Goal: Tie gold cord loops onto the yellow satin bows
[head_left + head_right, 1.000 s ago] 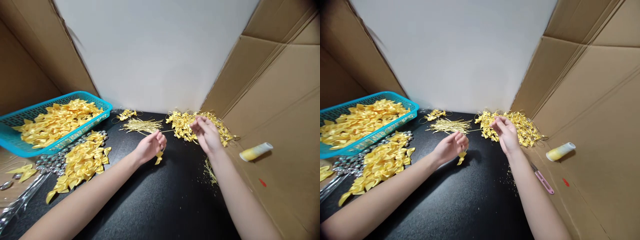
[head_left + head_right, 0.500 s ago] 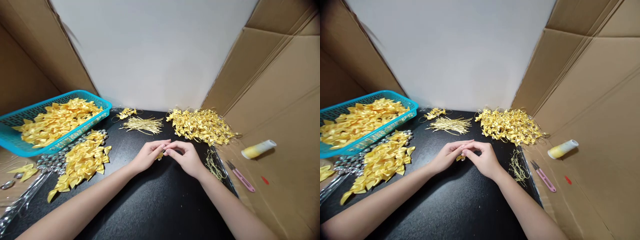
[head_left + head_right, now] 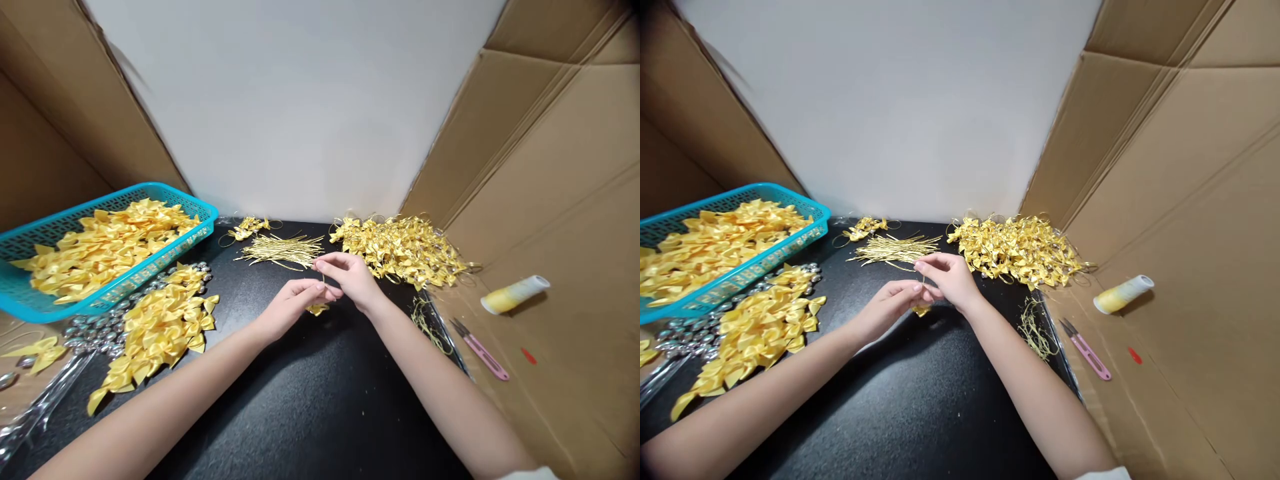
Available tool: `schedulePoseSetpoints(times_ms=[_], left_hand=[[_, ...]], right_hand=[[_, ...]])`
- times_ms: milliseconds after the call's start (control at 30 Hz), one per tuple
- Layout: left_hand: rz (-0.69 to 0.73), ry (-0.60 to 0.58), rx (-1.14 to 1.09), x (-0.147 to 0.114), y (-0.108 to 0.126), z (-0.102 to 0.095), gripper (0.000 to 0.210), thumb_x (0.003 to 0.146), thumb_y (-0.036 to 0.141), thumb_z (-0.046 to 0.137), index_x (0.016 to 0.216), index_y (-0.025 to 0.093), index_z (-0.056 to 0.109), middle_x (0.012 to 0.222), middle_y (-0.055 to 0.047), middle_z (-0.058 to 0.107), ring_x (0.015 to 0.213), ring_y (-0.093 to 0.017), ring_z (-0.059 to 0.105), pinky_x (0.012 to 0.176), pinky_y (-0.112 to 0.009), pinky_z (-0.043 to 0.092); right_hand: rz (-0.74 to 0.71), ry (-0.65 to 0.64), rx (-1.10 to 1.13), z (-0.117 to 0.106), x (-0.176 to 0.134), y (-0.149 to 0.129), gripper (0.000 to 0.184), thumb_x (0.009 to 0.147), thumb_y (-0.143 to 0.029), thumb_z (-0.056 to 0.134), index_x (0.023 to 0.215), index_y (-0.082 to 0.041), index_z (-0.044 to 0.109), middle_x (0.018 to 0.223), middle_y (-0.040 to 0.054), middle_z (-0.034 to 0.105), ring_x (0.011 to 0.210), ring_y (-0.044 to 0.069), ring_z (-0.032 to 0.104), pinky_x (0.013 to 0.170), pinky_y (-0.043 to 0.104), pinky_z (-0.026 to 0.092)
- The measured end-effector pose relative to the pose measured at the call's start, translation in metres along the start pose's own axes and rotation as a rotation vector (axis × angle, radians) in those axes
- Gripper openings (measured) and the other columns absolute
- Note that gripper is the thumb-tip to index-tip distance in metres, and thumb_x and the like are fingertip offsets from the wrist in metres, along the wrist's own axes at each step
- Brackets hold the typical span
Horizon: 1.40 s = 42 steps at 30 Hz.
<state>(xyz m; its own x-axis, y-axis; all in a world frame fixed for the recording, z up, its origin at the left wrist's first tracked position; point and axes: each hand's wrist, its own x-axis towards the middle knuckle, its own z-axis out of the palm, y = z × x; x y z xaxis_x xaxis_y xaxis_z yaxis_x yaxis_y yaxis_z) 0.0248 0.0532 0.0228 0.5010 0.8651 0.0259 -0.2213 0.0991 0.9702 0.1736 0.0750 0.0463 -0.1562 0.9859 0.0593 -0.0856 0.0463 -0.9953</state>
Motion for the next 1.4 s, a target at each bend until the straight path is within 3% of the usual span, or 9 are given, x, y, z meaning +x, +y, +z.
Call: schedulePoseSetpoints(times_ms=[200,300,467,667,800,900,1067,1200,1400], left_hand=[[-0.073,-0.009,-0.101,0.000,0.000,-0.002,0.032,0.079,0.043,0.069,0.067,0.013,0.072,0.091,-0.011,0.077,0.091,-0.022,0.068,0.091,-0.034,0.048],[-0.090,0.018,-0.173,-0.002,0.000,-0.004,0.030,0.080,0.038,0.067,0.063,0.014,0.069,0.091,-0.011,0.077,0.092,-0.022,0.068,0.093,-0.035,0.046],[-0.089,0.101,-0.147,-0.004,0.000,-0.008,0.030,0.081,0.036,0.061,0.059,0.015,0.066,0.085,-0.009,0.076,0.090,-0.023,0.067,0.092,-0.037,0.046],[0.022,0.127,0.067,-0.009,-0.003,-0.003,0.027,0.081,0.029,0.060,0.059,0.016,0.069,0.077,-0.005,0.071,0.083,-0.019,0.062,0.086,-0.030,0.045],[0.137,0.082,0.301,-0.017,-0.007,0.003,0.031,0.087,0.031,0.057,0.065,0.016,0.072,0.081,-0.006,0.070,0.082,-0.019,0.061,0.083,-0.030,0.046],[0.170,0.059,0.325,-0.020,-0.010,0.006,0.032,0.089,0.031,0.055,0.066,0.017,0.072,0.081,-0.006,0.069,0.083,-0.019,0.061,0.081,-0.030,0.047],[0.162,0.025,0.322,-0.022,-0.010,0.006,0.032,0.090,0.026,0.053,0.066,0.017,0.072,0.077,-0.004,0.068,0.078,-0.017,0.061,0.077,-0.027,0.046],[0.130,-0.017,0.333,-0.023,-0.010,0.007,0.033,0.089,0.027,0.053,0.065,0.016,0.072,0.077,-0.005,0.069,0.076,-0.017,0.061,0.074,-0.027,0.047],[0.118,0.047,0.272,-0.022,-0.010,0.004,0.029,0.087,0.030,0.057,0.068,0.019,0.076,0.102,-0.008,0.073,0.100,-0.024,0.064,0.091,-0.033,0.047]], right_hand=[[0.034,-0.061,-0.064,0.006,0.016,0.006,0.016,0.065,-0.030,0.076,0.075,-0.018,0.075,0.079,0.0053,0.075,0.076,0.018,0.069,0.072,0.032,0.056],[-0.014,0.004,-0.139,0.003,0.015,0.012,0.014,0.072,-0.029,0.071,0.079,-0.017,0.074,0.079,0.0058,0.074,0.075,0.018,0.067,0.073,0.034,0.054],[-0.208,0.137,-0.286,-0.008,-0.012,0.010,0.002,0.073,-0.022,0.070,0.072,-0.021,0.071,0.083,0.0030,0.068,0.082,0.019,0.061,0.083,0.037,0.047],[-0.532,0.123,-0.713,-0.003,-0.046,0.020,0.019,0.080,-0.013,0.064,0.081,-0.027,0.076,0.087,0.0035,0.066,0.087,0.021,0.056,0.080,0.039,0.046],[-0.615,0.262,-0.717,0.003,-0.053,0.037,0.022,0.084,-0.015,0.063,0.089,-0.031,0.077,0.086,0.0041,0.068,0.083,0.022,0.054,0.076,0.040,0.047],[-0.650,0.322,-0.707,0.002,-0.054,0.043,0.021,0.084,-0.017,0.065,0.094,-0.031,0.077,0.082,0.0043,0.068,0.081,0.022,0.054,0.073,0.039,0.047],[-0.676,0.242,-0.726,-0.001,-0.052,0.047,0.026,0.083,-0.018,0.067,0.102,-0.033,0.075,0.090,0.0036,0.069,0.086,0.022,0.055,0.077,0.040,0.046],[-0.702,0.216,-0.727,-0.003,-0.051,0.046,0.019,0.083,-0.018,0.067,0.087,-0.033,0.077,0.088,0.0031,0.069,0.085,0.021,0.055,0.077,0.041,0.046],[-0.729,0.243,-0.734,-0.008,-0.056,0.039,0.014,0.083,-0.020,0.068,0.083,-0.031,0.076,0.083,0.0030,0.069,0.082,0.021,0.058,0.075,0.040,0.047]])
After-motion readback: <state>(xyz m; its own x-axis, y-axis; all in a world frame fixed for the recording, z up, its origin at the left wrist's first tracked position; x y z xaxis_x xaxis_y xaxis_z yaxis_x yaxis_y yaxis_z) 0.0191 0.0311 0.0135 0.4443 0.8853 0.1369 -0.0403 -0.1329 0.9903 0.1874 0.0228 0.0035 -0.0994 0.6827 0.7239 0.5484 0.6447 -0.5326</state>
